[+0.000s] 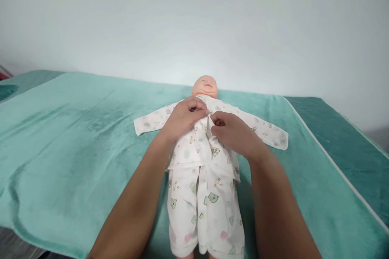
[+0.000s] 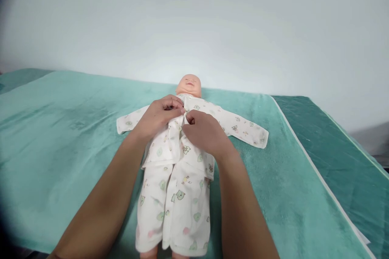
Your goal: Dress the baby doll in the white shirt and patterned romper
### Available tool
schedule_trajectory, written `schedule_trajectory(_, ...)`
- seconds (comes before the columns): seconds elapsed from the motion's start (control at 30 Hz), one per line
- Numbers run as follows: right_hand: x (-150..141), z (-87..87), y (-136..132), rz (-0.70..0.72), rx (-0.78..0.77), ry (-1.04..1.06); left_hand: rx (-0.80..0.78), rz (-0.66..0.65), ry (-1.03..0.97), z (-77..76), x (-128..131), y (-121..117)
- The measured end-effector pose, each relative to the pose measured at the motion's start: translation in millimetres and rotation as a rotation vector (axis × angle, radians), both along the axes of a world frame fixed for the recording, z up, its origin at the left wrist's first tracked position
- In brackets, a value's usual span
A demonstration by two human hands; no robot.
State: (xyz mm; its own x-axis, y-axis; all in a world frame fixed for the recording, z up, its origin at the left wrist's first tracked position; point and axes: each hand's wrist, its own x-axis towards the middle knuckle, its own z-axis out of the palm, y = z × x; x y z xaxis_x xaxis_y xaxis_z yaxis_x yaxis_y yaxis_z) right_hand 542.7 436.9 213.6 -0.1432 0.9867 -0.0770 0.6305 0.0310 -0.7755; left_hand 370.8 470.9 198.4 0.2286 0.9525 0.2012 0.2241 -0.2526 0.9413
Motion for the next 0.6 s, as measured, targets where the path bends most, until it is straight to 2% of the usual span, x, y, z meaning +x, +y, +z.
schedule_trajectory(0.2,15.8,8.6,-4.7,0.213,-0.06,0.193,0.043,0.003,0.046,-1.0,-1.4,2.1)
schedule_trajectory(0.4,23.3,-1.4,-1.9,0.217,-0.231,0.514,0.004,0.041,0.052,5.8,-11.8,-1.5)
schedule_trajectory(0.6,21.6,-15.5,9.6,0.15,-0.31,0.886,-0.053,-0.182,0.278,19.7,-21.1,-11.4)
